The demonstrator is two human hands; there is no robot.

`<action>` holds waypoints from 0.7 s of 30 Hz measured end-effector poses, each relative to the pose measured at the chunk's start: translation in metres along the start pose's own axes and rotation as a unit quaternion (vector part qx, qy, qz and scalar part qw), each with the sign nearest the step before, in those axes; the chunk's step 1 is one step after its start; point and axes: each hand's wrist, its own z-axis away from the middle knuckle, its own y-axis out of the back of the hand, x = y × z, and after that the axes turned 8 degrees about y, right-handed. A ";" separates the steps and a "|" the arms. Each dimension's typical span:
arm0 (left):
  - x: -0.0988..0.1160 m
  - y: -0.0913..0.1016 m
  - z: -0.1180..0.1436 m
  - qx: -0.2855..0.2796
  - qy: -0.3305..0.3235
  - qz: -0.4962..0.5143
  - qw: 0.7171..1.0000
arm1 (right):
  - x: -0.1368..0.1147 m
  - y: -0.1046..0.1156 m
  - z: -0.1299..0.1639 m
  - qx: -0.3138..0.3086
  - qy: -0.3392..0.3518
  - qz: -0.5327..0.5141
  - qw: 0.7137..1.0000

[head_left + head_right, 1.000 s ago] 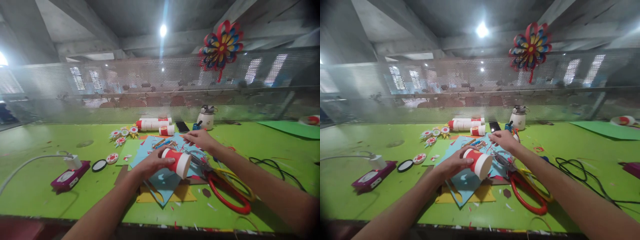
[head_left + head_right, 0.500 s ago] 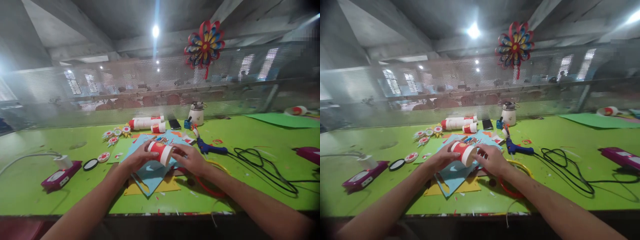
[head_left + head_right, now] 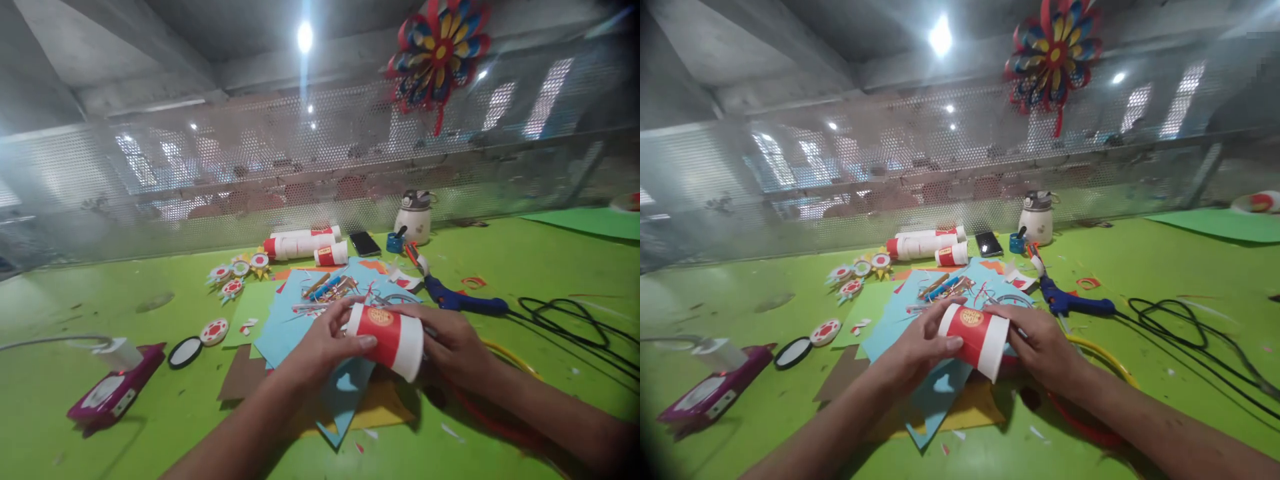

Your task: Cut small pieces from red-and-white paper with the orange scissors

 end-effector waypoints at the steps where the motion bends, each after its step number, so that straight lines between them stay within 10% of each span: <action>1: -0.001 -0.001 -0.001 0.007 0.001 0.015 1.000 | 0.001 0.001 0.001 0.003 -0.005 0.002 1.000; 21: -0.011 0.005 -0.002 -0.026 0.028 0.056 0.998 | -0.003 -0.002 0.007 0.039 0.026 0.040 0.998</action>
